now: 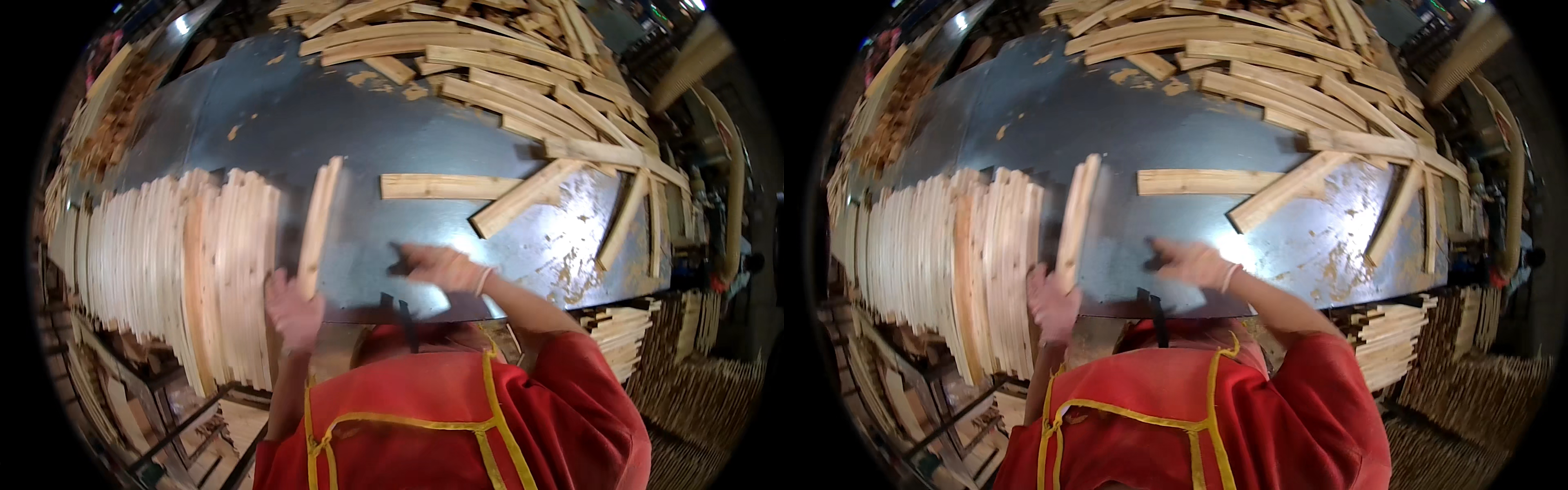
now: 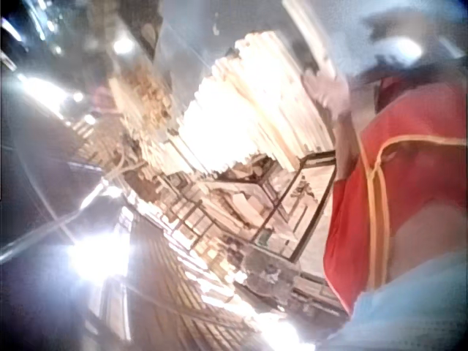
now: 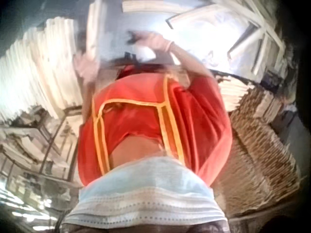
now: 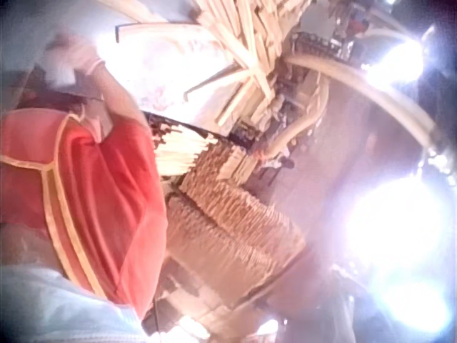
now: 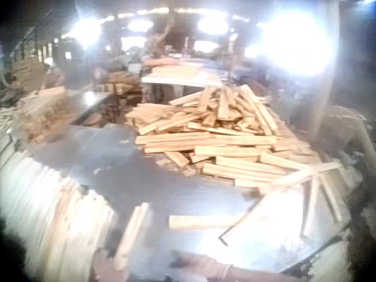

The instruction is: The person picks up individual wooden planks from a large pile on a metal table and stacks them neatly on the left side. The person handles the planks by hand, aligning them into a growing stack while another worker is visible in the background.

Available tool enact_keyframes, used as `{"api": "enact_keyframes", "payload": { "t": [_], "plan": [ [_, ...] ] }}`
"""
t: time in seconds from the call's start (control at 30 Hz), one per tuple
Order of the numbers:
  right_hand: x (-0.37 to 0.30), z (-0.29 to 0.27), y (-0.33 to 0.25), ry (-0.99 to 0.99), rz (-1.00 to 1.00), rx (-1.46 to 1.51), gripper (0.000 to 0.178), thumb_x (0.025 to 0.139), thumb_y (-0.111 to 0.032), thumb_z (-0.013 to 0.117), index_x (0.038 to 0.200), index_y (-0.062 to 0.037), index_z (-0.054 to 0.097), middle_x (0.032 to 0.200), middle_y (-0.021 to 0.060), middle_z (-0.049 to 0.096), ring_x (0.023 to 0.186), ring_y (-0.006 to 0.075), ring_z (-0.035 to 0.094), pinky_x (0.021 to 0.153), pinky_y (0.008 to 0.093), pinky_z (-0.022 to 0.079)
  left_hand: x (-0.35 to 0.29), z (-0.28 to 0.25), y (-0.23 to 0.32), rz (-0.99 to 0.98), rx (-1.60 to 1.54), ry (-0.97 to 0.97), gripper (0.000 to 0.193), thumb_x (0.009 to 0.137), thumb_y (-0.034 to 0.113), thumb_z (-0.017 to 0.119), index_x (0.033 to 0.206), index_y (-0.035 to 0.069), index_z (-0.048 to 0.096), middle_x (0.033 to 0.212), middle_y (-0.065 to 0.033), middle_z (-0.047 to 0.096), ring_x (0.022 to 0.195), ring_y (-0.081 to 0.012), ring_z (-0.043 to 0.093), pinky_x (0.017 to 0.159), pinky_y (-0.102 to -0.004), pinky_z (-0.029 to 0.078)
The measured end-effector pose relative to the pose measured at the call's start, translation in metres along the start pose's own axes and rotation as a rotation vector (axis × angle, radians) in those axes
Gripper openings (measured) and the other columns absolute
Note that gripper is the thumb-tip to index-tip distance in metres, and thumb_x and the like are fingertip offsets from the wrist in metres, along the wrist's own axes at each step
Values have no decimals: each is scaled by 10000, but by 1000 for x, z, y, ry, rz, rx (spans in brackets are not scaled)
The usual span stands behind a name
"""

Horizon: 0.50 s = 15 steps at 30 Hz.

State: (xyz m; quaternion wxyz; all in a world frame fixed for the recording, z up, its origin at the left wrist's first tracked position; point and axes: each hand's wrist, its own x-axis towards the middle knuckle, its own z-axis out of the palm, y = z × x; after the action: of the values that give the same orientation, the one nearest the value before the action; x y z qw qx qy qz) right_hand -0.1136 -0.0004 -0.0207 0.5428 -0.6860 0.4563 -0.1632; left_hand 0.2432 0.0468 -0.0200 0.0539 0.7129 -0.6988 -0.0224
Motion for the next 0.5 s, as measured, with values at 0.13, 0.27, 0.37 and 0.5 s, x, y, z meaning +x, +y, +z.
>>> {"api": "enact_keyframes", "payload": {
  "t": [0.13,0.27,0.37,0.5],
  "plan": [
    [-57,-132,67,358,283,-1197,650,919,-327,685,1531,-199,508,1498,159,606,1387,383,566,1075,516,457,-36,-5,-55,-230,315,-45,816,876,439,754,1551,56,501,1635,-180,444,1546,-370,359,1289,-461,289],
    [-59,-182,76,245,408,-1345,628,887,-252,714,1491,-206,548,1484,90,600,1392,370,533,1110,555,401,-10,0,-52,-237,273,-83,953,868,513,764,1637,74,411,1710,-151,366,1600,-320,295,1307,-450,257],
    [-28,-148,34,55,241,-1247,488,876,-255,721,1357,-195,666,1428,73,636,1363,347,555,1105,540,422,6,-14,39,3,207,34,963,868,529,756,1640,72,407,1702,-148,375,1596,-301,300,1311,-434,240],
    [-9,-143,18,179,-69,-934,458,857,-272,732,1301,-161,715,1392,87,650,1338,346,570,1122,521,438,16,0,148,316,-181,-107,941,827,520,819,1578,77,465,1568,-149,467,1491,-391,385,1233,-535,297]
  ]
}}
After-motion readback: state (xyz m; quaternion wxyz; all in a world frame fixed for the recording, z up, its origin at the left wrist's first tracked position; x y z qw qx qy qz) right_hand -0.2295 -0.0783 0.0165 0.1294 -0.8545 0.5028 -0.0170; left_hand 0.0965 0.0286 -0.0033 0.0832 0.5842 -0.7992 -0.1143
